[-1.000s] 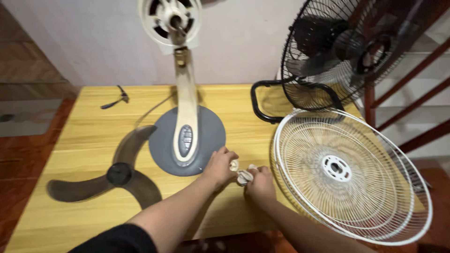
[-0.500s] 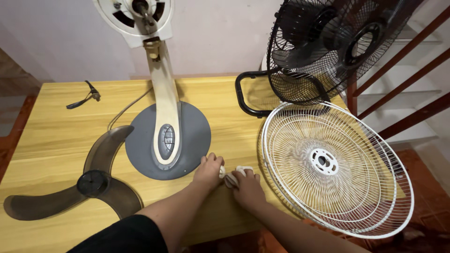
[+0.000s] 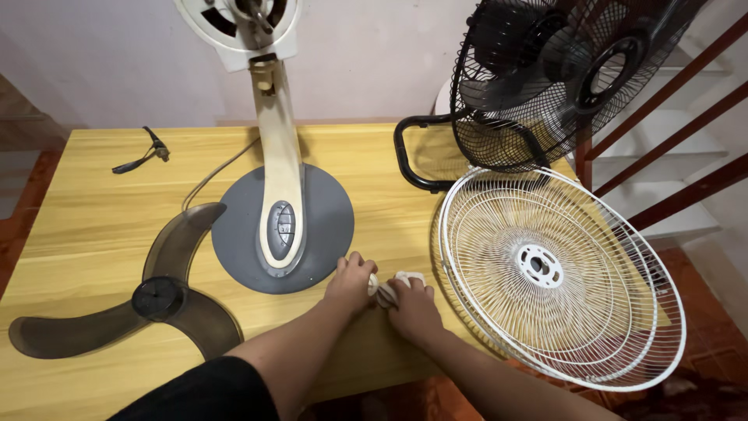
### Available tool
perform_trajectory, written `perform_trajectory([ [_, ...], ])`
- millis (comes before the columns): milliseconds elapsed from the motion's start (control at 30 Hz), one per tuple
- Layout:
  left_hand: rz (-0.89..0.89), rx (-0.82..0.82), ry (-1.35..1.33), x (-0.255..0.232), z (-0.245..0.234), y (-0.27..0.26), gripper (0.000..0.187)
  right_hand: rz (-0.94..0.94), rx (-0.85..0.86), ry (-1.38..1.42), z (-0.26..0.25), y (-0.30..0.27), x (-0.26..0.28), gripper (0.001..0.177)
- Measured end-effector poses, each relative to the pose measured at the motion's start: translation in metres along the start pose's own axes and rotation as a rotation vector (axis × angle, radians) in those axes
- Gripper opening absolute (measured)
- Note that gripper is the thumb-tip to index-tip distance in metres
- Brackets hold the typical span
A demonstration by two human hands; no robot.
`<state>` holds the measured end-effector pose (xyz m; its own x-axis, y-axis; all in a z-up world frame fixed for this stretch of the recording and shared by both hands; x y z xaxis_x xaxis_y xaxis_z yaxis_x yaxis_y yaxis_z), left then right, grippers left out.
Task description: The person reassembles a disassembled electric fan on a wooden table. They attach the front grille, then the fan blades, and finally secure the assembly with a central cap. The person uses a cloth to wipe the fan blades before installation.
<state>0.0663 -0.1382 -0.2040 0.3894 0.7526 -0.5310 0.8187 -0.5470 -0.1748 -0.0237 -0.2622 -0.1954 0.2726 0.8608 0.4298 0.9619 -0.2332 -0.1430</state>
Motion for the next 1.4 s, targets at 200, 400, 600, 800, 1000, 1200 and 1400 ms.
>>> perform_trajectory([
  [200, 0.008, 0.044, -0.025, -0.001, -0.009, -0.008, 0.074, 0.021, -0.002, 0.027, -0.004, 0.000, 0.001, 0.057],
  [400, 0.013, -0.001, -0.069, -0.007, -0.026, -0.023, 0.063, 0.042, 0.016, 0.068, -0.008, -0.001, 0.001, 0.061],
  [600, 0.054, -0.190, -0.258, -0.024, -0.059, -0.035, 0.046, 0.189, -0.076, 0.458, -0.046, -0.001, 0.010, 0.053],
  [800, 0.319, -0.427, -1.425, -0.032, -0.127, -0.029, 0.041, 0.178, 0.084, 1.929, -0.124, 0.005, 0.069, 0.069],
  [1000, -0.130, -0.667, -1.879, 0.077, -0.216, -0.110, 0.083, 0.200, -0.004, 2.295, -0.179, -0.003, 0.088, 0.077],
  [1200, -0.409, -0.895, -1.968, 0.136, -0.204, -0.160, 0.088, 0.514, -0.322, 2.429, -0.146, -0.022, 0.024, 0.075],
  [1400, -0.508, -0.760, -1.984, 0.128, -0.163, -0.120, 0.092, 0.589, -0.475, 2.455, -0.134, -0.034, -0.050, 0.072],
])
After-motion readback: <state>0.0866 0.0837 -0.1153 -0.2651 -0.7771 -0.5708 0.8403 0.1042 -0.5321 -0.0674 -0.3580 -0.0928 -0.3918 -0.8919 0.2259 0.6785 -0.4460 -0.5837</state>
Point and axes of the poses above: each hand's wrist, its own y-axis towards the middle knuckle, its own z-axis out of the palm, x = y × z, the point moved 6 cm from there along y, towards the middle knuckle, and after that the axes turned 1 degree about y, right-handed, at the moved point
